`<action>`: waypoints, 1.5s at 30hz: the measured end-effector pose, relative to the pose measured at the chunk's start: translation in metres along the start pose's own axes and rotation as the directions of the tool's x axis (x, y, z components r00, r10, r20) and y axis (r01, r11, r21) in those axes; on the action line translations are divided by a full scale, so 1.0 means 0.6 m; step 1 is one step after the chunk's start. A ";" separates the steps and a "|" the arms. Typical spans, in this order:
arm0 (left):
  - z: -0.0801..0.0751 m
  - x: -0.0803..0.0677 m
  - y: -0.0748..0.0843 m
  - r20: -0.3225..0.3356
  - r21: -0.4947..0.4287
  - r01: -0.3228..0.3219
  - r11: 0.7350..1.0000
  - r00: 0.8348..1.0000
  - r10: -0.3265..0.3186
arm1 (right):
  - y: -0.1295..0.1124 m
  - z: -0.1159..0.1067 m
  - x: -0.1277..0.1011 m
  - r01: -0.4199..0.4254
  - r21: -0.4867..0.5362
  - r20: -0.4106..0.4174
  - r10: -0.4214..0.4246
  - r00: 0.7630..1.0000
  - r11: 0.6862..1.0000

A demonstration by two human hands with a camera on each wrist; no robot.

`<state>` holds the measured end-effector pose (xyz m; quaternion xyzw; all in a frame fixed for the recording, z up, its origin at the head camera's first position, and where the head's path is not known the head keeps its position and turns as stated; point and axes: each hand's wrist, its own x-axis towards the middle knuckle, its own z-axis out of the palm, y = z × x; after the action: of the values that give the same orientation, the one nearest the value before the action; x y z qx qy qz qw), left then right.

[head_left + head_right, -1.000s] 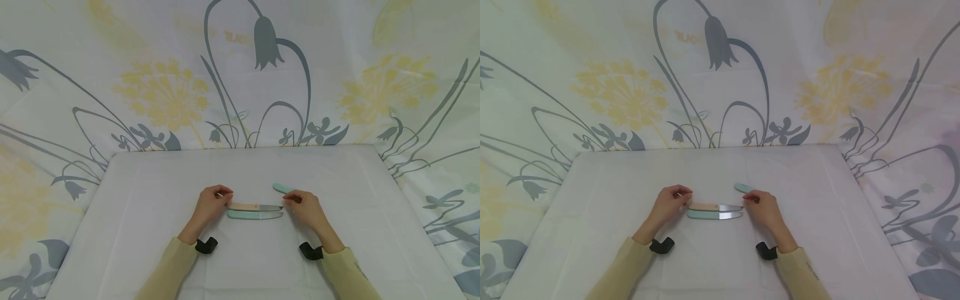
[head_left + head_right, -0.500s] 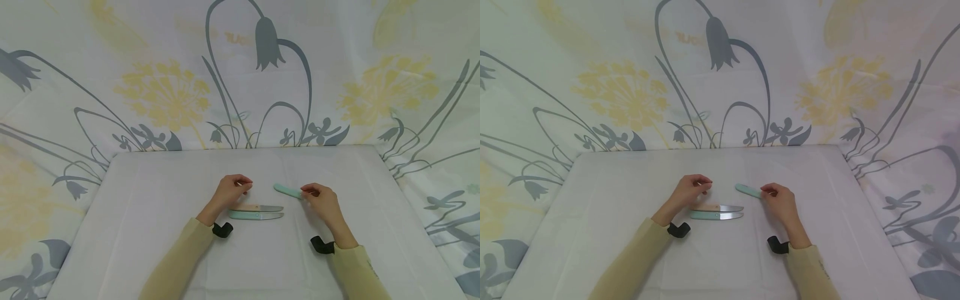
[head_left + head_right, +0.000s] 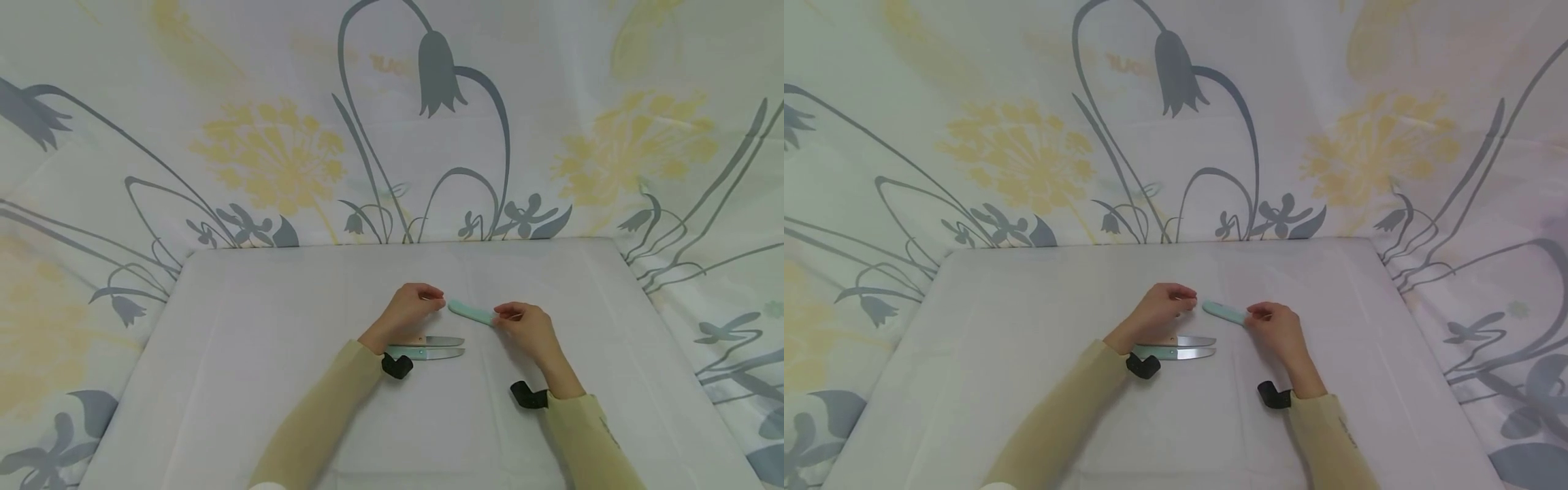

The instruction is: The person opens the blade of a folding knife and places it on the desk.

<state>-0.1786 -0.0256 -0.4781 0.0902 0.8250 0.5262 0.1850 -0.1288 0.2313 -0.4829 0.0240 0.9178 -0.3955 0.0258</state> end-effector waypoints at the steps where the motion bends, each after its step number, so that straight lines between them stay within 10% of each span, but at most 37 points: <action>1: 0.005 0.002 -0.001 0.009 0.000 0.002 1.000 1.000 -0.002 | 0.001 0.001 0.001 -0.007 -0.005 0.007 0.007 1.000 1.000; 45: 0.031 -0.010 -0.005 -0.038 -0.138 -0.005 0.990 0.999 0.000 | -0.010 0.013 -0.008 -0.013 0.085 -0.012 0.014 1.000 0.996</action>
<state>-0.1653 -0.0132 -0.4865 0.0682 0.7898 0.5839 0.1747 -0.1241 0.2214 -0.4835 0.0339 0.9001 -0.4337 0.0215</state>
